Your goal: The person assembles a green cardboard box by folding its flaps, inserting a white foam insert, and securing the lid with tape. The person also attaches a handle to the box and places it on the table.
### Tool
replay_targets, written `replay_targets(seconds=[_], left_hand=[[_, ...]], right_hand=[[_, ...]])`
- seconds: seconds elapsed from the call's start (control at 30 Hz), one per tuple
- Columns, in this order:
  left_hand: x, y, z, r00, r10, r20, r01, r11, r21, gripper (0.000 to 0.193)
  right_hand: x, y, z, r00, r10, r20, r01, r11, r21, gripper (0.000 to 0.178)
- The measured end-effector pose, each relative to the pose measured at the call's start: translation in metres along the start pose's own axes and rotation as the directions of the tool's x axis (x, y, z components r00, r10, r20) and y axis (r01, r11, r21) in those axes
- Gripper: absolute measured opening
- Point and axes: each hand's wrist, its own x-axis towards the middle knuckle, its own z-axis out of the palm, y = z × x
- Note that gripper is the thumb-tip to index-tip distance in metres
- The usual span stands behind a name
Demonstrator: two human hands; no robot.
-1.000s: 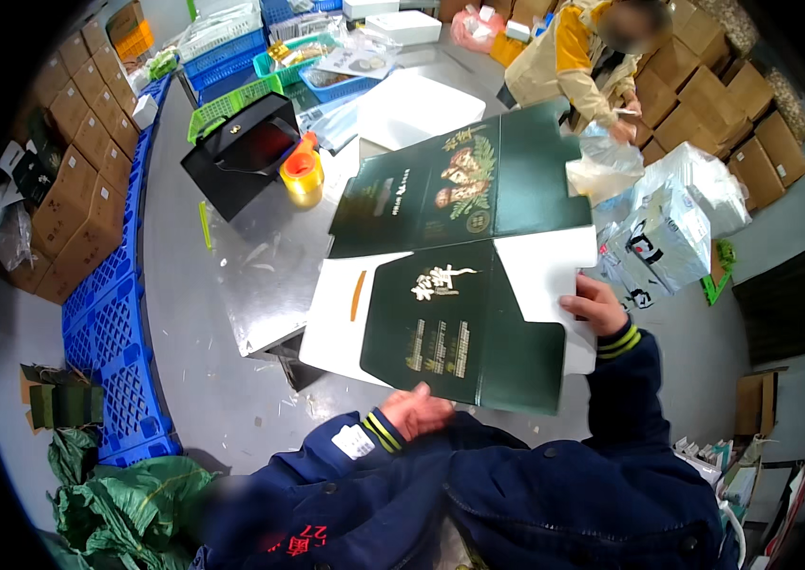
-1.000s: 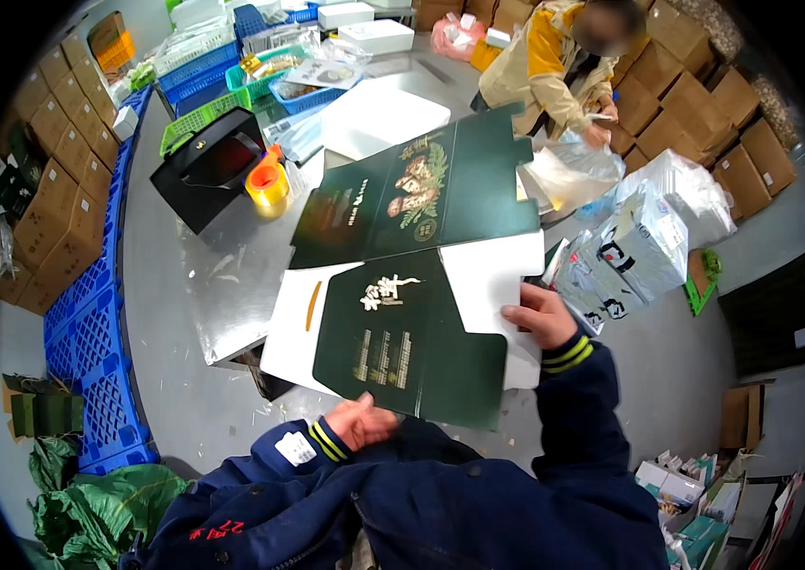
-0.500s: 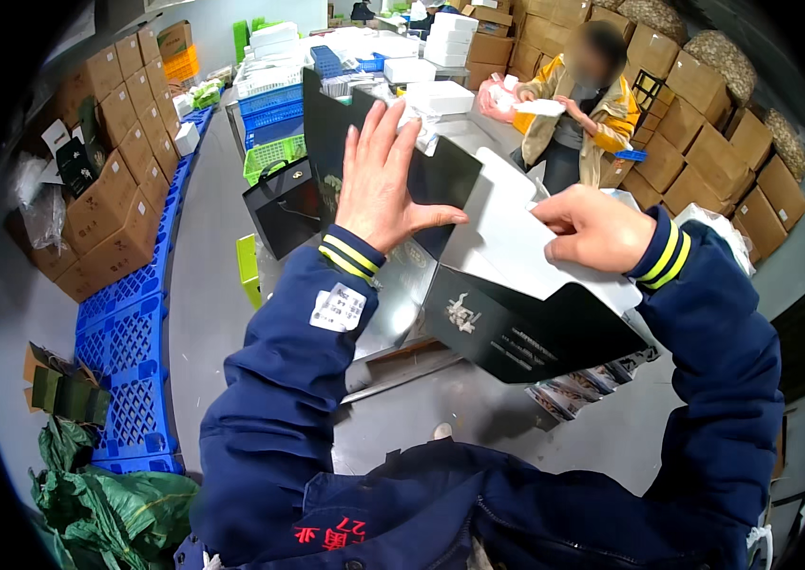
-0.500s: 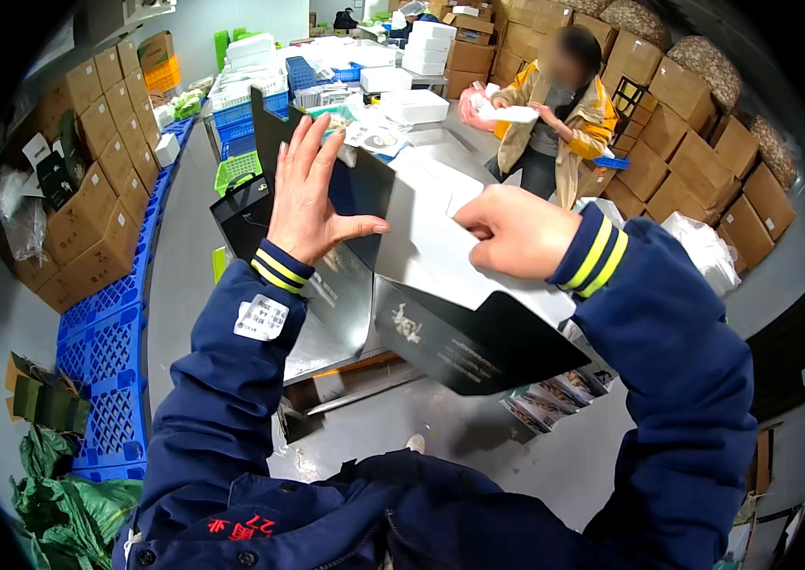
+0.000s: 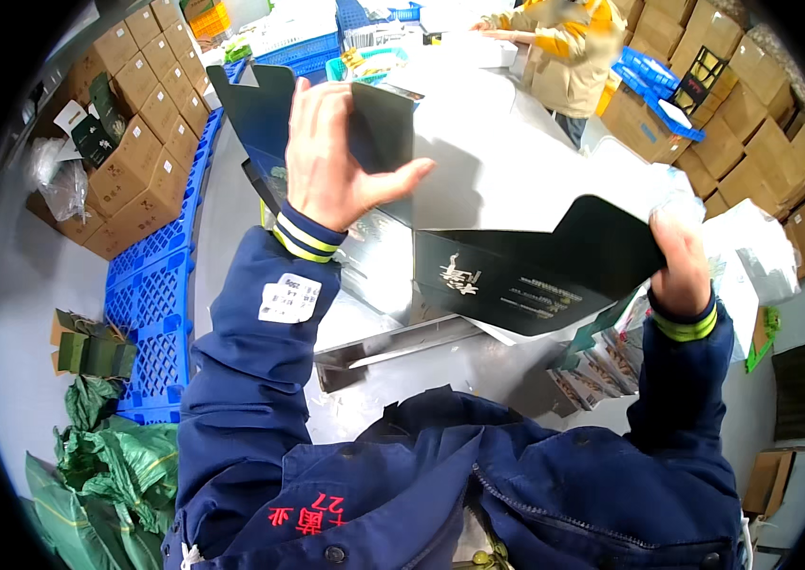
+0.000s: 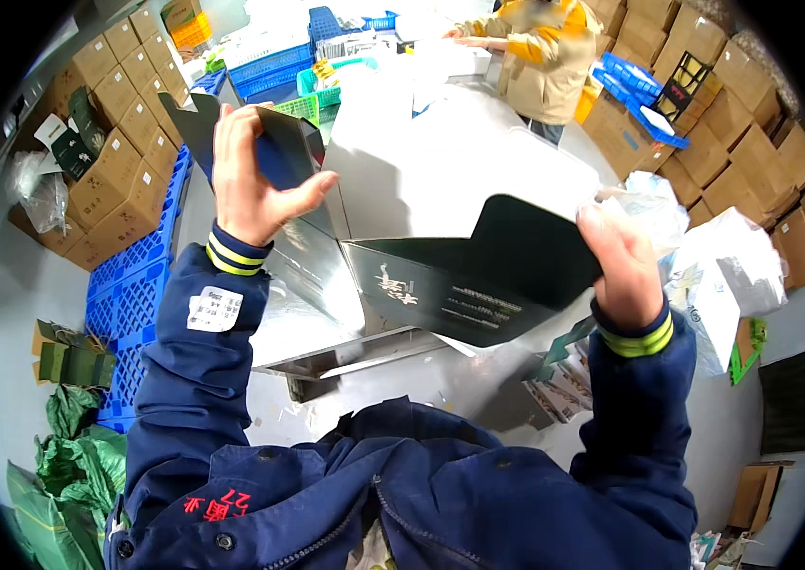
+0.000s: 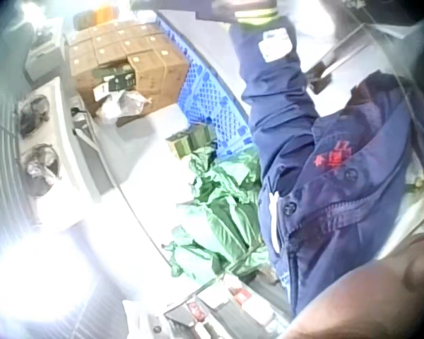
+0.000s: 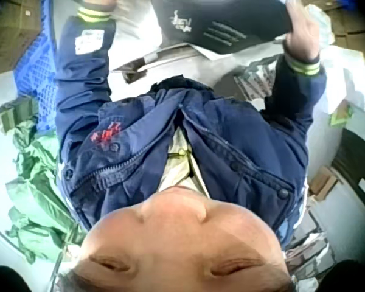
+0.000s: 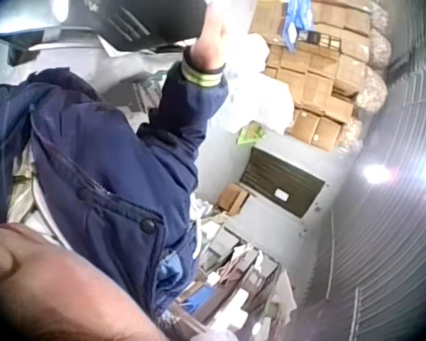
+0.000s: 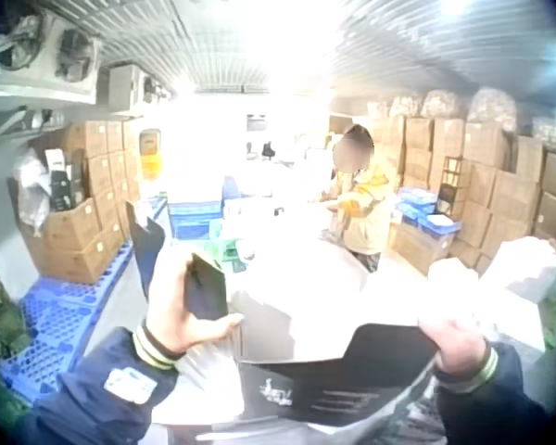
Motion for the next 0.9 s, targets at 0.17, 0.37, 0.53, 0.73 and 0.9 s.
replay_targets(seconds=[0.17,0.37,0.53,0.73,0.9], left_hand=[[0.016,-0.001,-0.006,0.974,-0.103,0.203,0.122,0.989,-0.083,0.070],[0.032,0.035,-0.002,0.847,0.216,0.486,-0.024,0.928,-0.371,0.070],[0.030,0.031,0.033,0.700,0.178,0.692,0.095,0.937,-0.336,0.037],[0.032,-0.001,0.053,0.621,-0.001,0.784,0.167,0.977,-0.131,0.035],[0.028,0.032,0.061,0.463,0.169,0.870,0.065,0.972,-0.224,0.038]], right_hand=[[0.070,0.011,0.004,0.991,-0.027,-0.132,0.026,1.000,-0.007,0.027],[0.134,0.029,0.023,0.957,-0.267,-0.111,0.250,0.957,-0.146,0.024],[0.149,0.036,0.048,0.928,-0.310,-0.208,0.274,0.944,-0.185,0.022],[0.158,0.055,0.050,0.881,-0.291,-0.372,0.287,0.956,-0.067,0.022],[0.169,0.070,0.076,0.942,-0.183,-0.283,0.211,0.975,0.072,0.023]])
